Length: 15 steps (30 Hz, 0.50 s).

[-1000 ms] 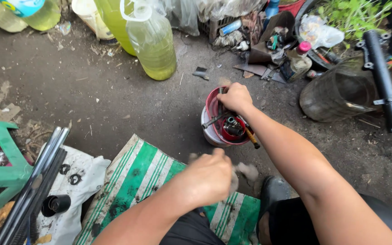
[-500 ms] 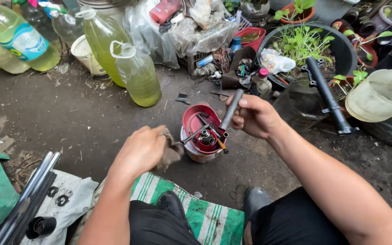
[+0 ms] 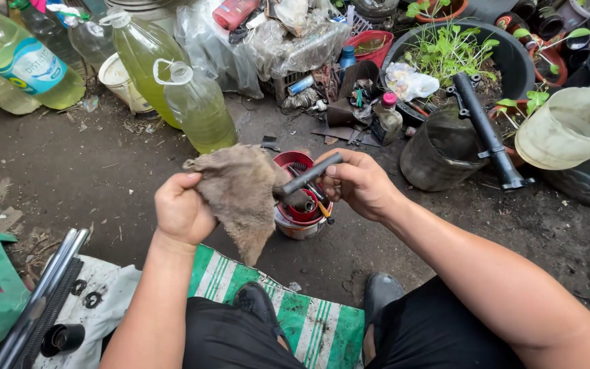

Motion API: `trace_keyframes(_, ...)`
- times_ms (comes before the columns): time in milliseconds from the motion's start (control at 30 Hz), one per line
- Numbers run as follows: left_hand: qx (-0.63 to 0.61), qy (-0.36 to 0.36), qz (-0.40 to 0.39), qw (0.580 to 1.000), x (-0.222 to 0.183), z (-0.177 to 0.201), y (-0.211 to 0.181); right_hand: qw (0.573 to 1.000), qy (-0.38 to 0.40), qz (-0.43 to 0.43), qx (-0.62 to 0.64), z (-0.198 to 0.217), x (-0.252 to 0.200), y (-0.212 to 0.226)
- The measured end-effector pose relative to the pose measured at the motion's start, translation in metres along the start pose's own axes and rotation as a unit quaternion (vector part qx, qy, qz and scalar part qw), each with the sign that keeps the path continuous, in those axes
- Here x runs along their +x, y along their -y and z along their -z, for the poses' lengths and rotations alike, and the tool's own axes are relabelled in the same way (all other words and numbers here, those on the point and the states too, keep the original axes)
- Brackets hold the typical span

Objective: Cleaning and reassembling motorcycle suspension components using a rag and a container

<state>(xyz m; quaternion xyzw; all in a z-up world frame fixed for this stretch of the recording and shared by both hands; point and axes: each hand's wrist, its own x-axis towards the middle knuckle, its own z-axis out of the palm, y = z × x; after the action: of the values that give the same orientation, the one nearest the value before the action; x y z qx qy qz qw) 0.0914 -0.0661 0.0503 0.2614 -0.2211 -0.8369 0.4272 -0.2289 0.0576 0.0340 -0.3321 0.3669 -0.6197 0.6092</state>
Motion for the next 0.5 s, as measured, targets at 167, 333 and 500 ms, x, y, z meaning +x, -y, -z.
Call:
trace_keyframes(167,0.001,0.088,-0.008,0.996,0.001,0.002,0.008,0.999,0.005,0.034,-0.011,0.005,0.005,-0.001)
trace_keyframes(333,0.301,0.241,-0.072,0.92,-0.035,-0.059,0.03,0.993,0.053,0.061,-0.082,-0.011,-0.002,-0.002)
trace_keyframes(500,0.439,0.26,-0.134,0.85,-0.047,-0.076,0.037,0.991,0.058,0.057,-0.109,-0.016,-0.006,0.003)
